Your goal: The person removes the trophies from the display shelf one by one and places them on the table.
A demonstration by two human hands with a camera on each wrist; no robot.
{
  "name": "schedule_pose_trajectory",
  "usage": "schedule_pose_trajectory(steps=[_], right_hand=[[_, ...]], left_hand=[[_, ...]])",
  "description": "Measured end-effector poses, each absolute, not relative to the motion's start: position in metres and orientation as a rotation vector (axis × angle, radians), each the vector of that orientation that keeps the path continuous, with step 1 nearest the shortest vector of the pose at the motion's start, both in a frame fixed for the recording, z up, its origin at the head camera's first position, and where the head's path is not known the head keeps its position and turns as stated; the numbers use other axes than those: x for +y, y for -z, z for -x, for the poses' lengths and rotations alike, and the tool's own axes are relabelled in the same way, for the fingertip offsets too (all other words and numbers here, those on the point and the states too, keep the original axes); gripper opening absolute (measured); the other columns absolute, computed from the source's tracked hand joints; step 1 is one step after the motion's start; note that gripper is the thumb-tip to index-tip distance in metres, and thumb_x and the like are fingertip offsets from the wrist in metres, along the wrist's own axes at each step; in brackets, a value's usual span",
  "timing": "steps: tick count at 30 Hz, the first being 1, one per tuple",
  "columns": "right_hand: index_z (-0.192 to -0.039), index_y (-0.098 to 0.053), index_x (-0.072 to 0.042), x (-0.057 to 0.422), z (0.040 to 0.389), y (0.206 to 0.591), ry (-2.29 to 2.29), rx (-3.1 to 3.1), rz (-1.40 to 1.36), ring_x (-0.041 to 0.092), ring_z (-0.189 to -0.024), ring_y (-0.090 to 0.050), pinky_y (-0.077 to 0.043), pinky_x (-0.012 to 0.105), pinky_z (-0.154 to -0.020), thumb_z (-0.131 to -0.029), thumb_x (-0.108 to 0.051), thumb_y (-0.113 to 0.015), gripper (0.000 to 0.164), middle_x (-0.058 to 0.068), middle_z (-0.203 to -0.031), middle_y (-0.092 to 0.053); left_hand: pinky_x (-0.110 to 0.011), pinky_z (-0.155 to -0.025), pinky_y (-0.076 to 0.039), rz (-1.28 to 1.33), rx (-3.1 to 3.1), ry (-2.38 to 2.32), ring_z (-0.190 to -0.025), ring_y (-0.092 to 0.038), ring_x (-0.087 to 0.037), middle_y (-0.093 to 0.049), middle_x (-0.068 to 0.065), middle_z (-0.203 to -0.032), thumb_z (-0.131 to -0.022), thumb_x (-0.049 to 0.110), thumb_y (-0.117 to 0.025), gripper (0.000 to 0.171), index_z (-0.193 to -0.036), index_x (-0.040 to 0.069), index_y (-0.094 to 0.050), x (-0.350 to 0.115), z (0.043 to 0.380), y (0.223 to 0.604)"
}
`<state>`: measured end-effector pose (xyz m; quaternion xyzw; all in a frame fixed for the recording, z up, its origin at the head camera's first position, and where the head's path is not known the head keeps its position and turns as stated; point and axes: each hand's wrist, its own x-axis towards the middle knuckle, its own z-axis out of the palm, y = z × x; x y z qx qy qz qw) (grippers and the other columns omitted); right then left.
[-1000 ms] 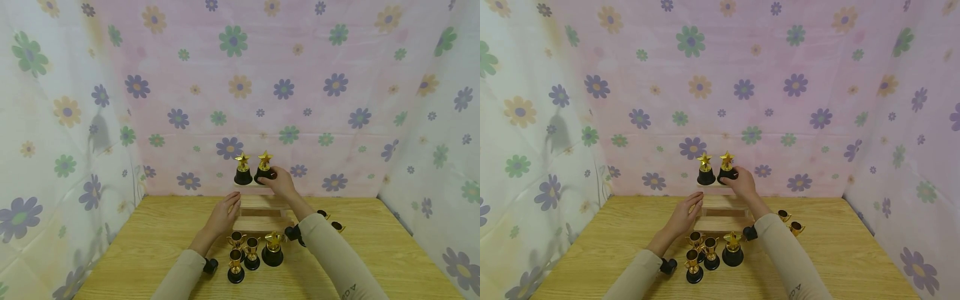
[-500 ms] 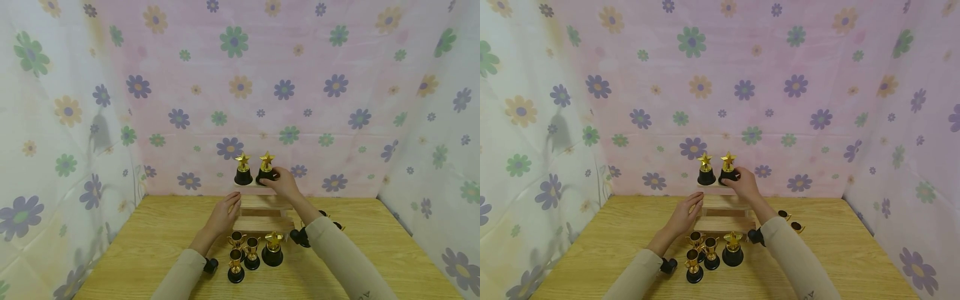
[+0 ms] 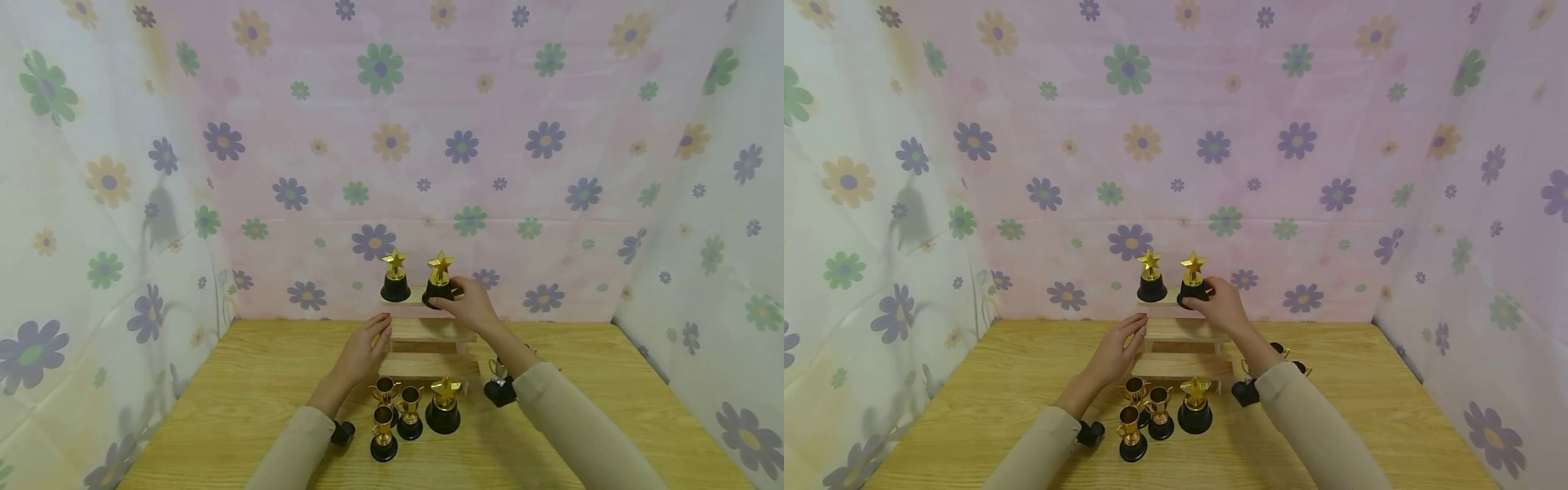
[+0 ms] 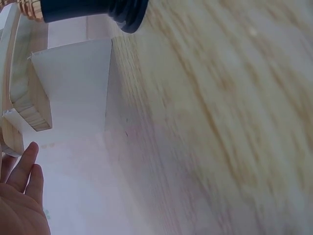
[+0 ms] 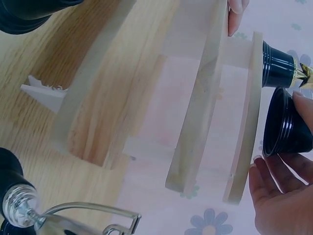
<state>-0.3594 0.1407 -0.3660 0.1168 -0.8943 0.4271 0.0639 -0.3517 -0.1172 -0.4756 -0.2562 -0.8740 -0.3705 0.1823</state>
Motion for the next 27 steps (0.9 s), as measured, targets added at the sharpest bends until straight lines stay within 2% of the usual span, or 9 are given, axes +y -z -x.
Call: schedule_pose_trajectory(steps=[6, 10, 14, 19, 27], right_hand=[[-0.145, -0.054, -0.002, 0.145, 0.356, 0.369, -1.293, -2.716, -0.354, 0.038, -0.123, -0.057, -0.051, 0.055, -0.102, -0.095, -0.033, -0.076, 0.064, 0.019, -0.137, -0.061], [-0.142, -0.058, -0.003, 0.15, 0.353, 0.37, -1.261, -2.715, -0.363, 0.037, -0.119, -0.059, -0.052, 0.055, -0.099, -0.094, -0.035, -0.076, 0.06, 0.017, -0.132, -0.064], [-0.145, -0.055, -0.005, 0.155, 0.347, 0.37, -1.252, -2.723, -0.359, 0.037, -0.12, -0.059, -0.053, 0.055, -0.098, -0.093, -0.037, -0.077, 0.065, 0.017, -0.134, -0.062], [-0.147, -0.054, -0.006, 0.16, 0.34, 0.367, -1.247, -2.717, -0.396, 0.037, -0.121, -0.058, -0.053, 0.054, -0.098, -0.092, -0.04, -0.077, 0.069, 0.017, -0.134, -0.062], [-0.151, -0.05, -0.005, 0.166, 0.33, 0.367, -1.248, -2.703, -0.437, 0.035, -0.117, -0.059, -0.054, 0.053, -0.094, -0.092, -0.036, -0.078, 0.072, 0.015, -0.132, -0.064]], left_hand=[[-0.052, -0.114, -0.042, 0.74, -2.436, 1.038, -0.139, -0.049, -0.037, -0.054, -0.019, -0.149, -0.111, 0.025, -0.049, 0.044, -0.141, -0.006, -0.058, -0.118, 0.352, 0.477], [-0.051, -0.114, -0.043, 0.738, -2.442, 1.036, -0.14, -0.049, -0.037, -0.054, -0.018, -0.149, -0.111, 0.026, -0.049, 0.044, -0.141, -0.005, -0.058, -0.118, 0.352, 0.477], [-0.049, -0.115, -0.041, 0.728, -2.457, 1.046, -0.141, -0.048, -0.035, -0.053, -0.017, -0.151, -0.111, 0.027, -0.047, 0.045, -0.143, -0.003, -0.057, -0.118, 0.352, 0.476], [-0.051, -0.114, -0.042, 0.738, -2.441, 1.049, -0.14, -0.049, -0.037, -0.053, -0.02, -0.149, -0.111, 0.026, -0.049, 0.045, -0.141, -0.006, -0.058, -0.118, 0.352, 0.474], [-0.051, -0.114, -0.043, 0.749, -2.434, 1.045, -0.139, -0.049, -0.038, -0.054, -0.02, -0.149, -0.11, 0.023, -0.05, 0.043, -0.14, -0.007, -0.058, -0.117, 0.351, 0.474]])
